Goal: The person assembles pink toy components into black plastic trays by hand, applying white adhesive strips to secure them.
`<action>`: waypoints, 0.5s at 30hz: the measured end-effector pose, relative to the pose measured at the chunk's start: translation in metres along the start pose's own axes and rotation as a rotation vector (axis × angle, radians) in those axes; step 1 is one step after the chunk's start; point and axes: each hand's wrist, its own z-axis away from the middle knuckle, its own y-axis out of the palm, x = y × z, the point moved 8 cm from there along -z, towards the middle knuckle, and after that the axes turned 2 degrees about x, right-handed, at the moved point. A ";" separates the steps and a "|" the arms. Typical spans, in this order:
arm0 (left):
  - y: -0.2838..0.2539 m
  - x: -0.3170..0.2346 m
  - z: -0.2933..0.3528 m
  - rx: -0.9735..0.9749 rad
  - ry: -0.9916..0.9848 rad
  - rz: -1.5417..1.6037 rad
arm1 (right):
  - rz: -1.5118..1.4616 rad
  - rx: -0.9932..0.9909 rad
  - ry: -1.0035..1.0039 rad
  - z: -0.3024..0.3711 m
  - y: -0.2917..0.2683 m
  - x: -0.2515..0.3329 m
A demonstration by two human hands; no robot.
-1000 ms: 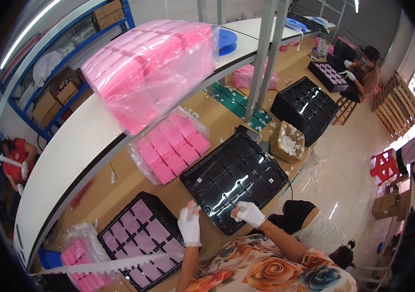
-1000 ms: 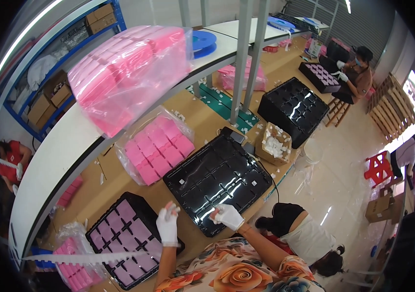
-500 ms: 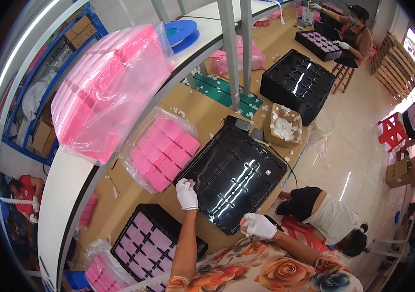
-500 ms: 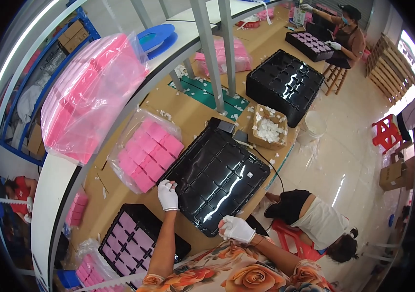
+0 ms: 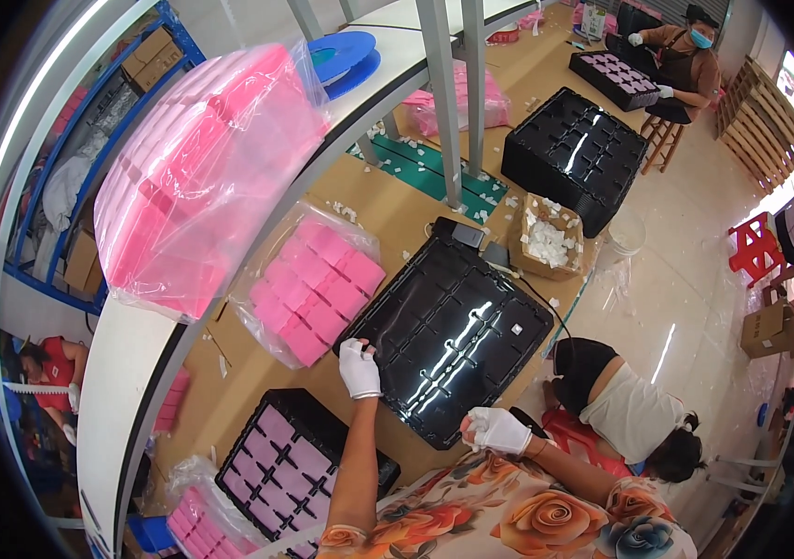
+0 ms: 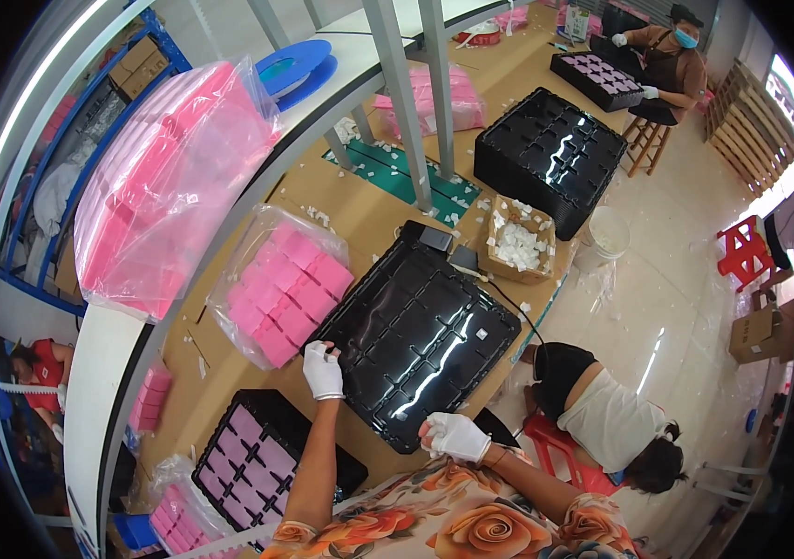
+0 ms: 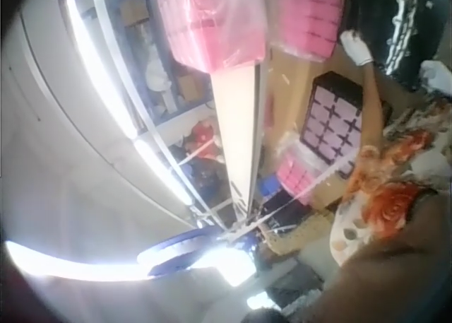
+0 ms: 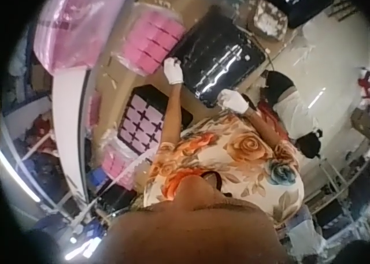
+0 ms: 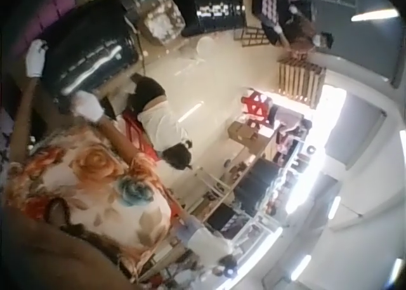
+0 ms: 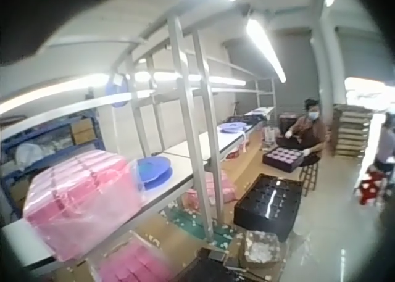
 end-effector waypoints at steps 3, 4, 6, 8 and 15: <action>0.007 -0.001 -0.005 0.085 -0.091 -0.014 | -0.039 0.033 -0.014 -0.005 0.000 -0.010; 0.009 0.002 -0.007 0.089 -0.092 -0.015 | -0.043 0.032 -0.012 -0.005 -0.001 -0.012; 0.014 0.015 -0.008 0.114 -0.162 -0.062 | 0.039 0.010 -0.028 -0.005 -0.001 -0.011; 0.017 0.014 -0.013 0.136 -0.095 -0.204 | 0.027 0.008 -0.030 -0.004 -0.001 -0.009; 0.020 -0.004 -0.014 0.210 0.160 -0.456 | 0.016 -0.027 -0.035 0.001 -0.003 -0.007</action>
